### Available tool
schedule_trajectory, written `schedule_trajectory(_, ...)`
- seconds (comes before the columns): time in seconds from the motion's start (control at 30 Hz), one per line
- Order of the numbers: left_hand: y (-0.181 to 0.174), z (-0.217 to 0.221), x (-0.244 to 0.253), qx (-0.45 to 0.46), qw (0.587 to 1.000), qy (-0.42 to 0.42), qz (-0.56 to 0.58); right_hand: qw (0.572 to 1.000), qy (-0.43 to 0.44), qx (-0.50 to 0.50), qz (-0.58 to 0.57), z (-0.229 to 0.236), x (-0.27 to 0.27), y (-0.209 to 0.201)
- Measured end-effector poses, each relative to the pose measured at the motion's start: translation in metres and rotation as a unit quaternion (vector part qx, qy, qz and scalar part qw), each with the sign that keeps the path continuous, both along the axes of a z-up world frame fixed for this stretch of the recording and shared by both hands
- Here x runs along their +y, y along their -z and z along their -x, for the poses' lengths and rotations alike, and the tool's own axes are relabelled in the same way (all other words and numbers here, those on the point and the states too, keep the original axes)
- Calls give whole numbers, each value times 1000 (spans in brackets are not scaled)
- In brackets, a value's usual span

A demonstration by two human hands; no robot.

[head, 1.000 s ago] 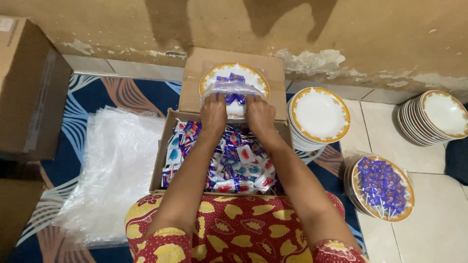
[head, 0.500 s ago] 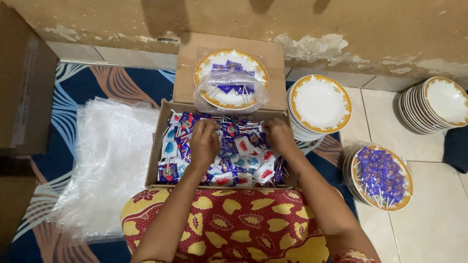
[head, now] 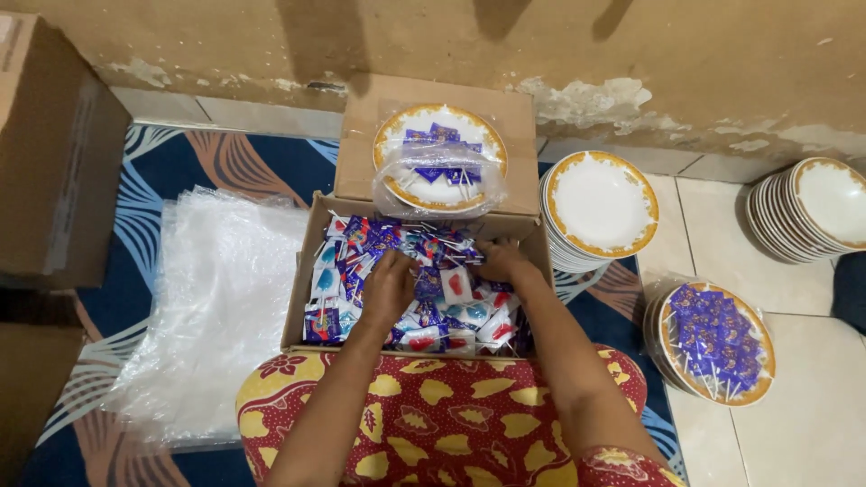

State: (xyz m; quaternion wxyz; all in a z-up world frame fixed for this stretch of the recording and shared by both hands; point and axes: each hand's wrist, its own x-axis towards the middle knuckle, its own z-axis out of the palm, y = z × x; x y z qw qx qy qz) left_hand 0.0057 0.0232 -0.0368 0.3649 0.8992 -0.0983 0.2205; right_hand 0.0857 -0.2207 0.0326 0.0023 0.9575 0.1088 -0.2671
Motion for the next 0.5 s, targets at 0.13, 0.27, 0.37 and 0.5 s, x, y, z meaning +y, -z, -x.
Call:
schedule_trajectory(0.13, -9, 2, -1, 23, 999, -17, 37, 990, 39, -42, -130, -2, -21, 53)
schedule_trajectory(0.27, -9, 1, 2, 18, 998, -38, 49, 969, -41, -142, -200, 36, 4, 27)
schedule_trajectory(0.37, -17, -2, 4, 7, 996, -43, 80, 940, -82, -167, -285, 72, 33, -12)
schedule_trajectory(0.5, 0, -4, 15, 33, 996, -10, 80, 912, -43, -89, -398, 87, 36, -26)
